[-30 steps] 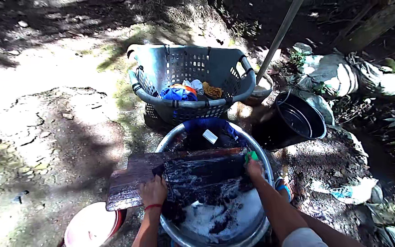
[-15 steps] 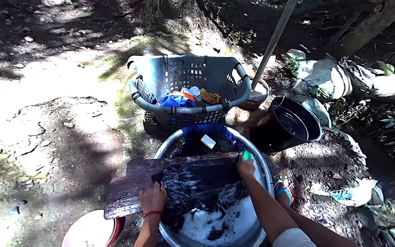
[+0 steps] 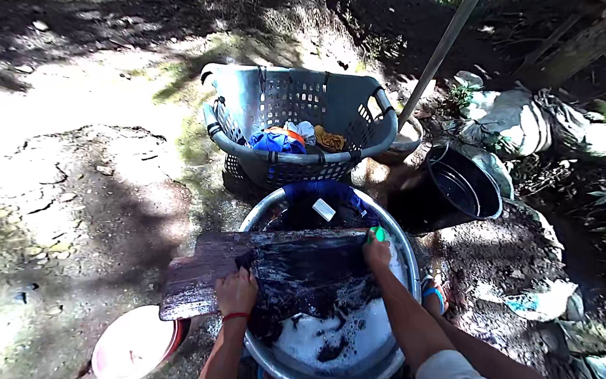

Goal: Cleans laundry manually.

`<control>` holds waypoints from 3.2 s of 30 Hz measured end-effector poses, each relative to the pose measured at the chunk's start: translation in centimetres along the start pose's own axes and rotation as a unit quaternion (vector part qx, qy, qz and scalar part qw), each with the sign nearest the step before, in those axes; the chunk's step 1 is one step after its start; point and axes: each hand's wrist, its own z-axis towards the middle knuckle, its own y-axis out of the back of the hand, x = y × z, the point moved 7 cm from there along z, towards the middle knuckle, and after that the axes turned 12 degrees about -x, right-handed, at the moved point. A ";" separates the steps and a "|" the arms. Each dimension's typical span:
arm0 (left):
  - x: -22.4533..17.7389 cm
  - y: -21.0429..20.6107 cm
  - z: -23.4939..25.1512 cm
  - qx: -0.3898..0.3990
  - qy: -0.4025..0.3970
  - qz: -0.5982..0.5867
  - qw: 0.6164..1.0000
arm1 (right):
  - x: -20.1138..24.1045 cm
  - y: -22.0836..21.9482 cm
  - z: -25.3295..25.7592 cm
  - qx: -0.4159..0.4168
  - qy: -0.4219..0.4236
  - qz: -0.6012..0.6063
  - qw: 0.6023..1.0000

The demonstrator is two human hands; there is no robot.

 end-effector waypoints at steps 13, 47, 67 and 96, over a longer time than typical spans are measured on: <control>0.6 0.3 0.2 0.043 0.003 0.014 0.999 | -5.7 -0.6 1.3 -0.019 -0.015 0.041 0.999; 0.4 -0.1 0.3 -0.018 -0.012 -0.009 1.000 | 3.0 -2.8 -9.2 -0.013 0.052 0.060 0.997; 0.0 -0.5 0.3 0.024 0.023 0.021 0.999 | 16.5 -4.6 -21.1 0.109 0.255 0.120 0.953; 0.3 -0.5 -0.5 -0.089 0.012 0.004 0.996 | 15.1 -3.7 -15.7 0.081 0.188 0.114 0.972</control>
